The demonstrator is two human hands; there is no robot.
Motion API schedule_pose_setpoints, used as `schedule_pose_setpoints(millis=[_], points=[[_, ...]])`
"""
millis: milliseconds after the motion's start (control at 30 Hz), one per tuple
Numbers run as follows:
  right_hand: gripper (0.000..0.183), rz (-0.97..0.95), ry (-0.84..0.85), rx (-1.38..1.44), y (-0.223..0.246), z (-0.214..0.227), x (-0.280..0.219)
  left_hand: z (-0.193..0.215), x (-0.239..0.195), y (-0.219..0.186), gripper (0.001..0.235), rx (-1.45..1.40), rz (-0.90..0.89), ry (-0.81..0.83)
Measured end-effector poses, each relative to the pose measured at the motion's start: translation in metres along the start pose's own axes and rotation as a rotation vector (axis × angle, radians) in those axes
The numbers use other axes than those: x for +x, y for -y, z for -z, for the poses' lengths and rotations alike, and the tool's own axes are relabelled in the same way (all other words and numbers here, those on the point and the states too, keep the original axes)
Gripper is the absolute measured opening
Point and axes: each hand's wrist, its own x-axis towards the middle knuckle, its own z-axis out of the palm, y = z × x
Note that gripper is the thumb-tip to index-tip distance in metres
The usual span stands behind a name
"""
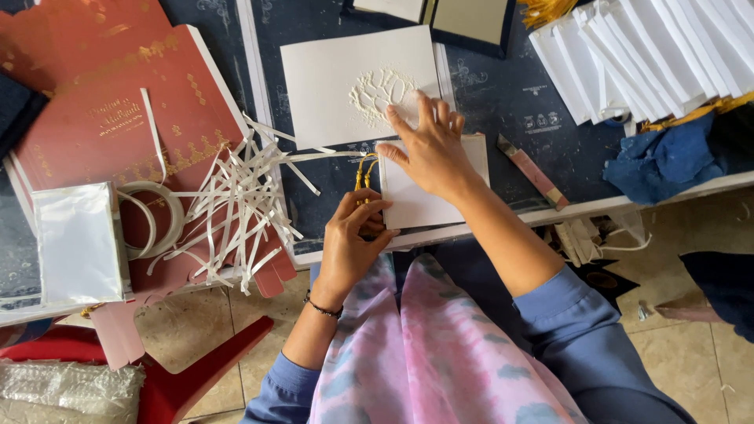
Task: Assembling invitation cards by aligning paper inserts and attaching decorative tassels using a small hand tool.
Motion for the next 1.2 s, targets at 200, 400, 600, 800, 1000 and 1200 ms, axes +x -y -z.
schedule_pose_setpoints(millis=[200,400,600,800,1000,1200], points=[[0.032,0.161,-0.295,0.468,-0.033,0.040,-0.059,-0.001,-0.002,0.007,0.042,0.004,-0.001,-0.003],[0.047,-0.007,-0.278,0.530,-0.022,0.033,-0.159,0.000,0.001,-0.002,0.041,-0.002,-0.003,-0.003],[0.053,0.072,-0.442,0.247,0.001,-0.002,-0.182,-0.001,0.000,-0.001,0.040,-0.012,0.026,0.004],[0.045,0.148,-0.543,-0.072,-0.006,-0.028,-0.182,-0.001,0.000,-0.002,0.039,0.014,0.002,0.008],[0.055,0.057,-0.551,0.009,-0.014,-0.028,-0.195,-0.001,0.001,-0.006,0.039,0.000,0.009,0.004],[0.052,0.108,-0.539,-0.072,0.040,-0.045,-0.169,0.001,0.001,-0.010,0.037,0.024,-0.025,0.005]])
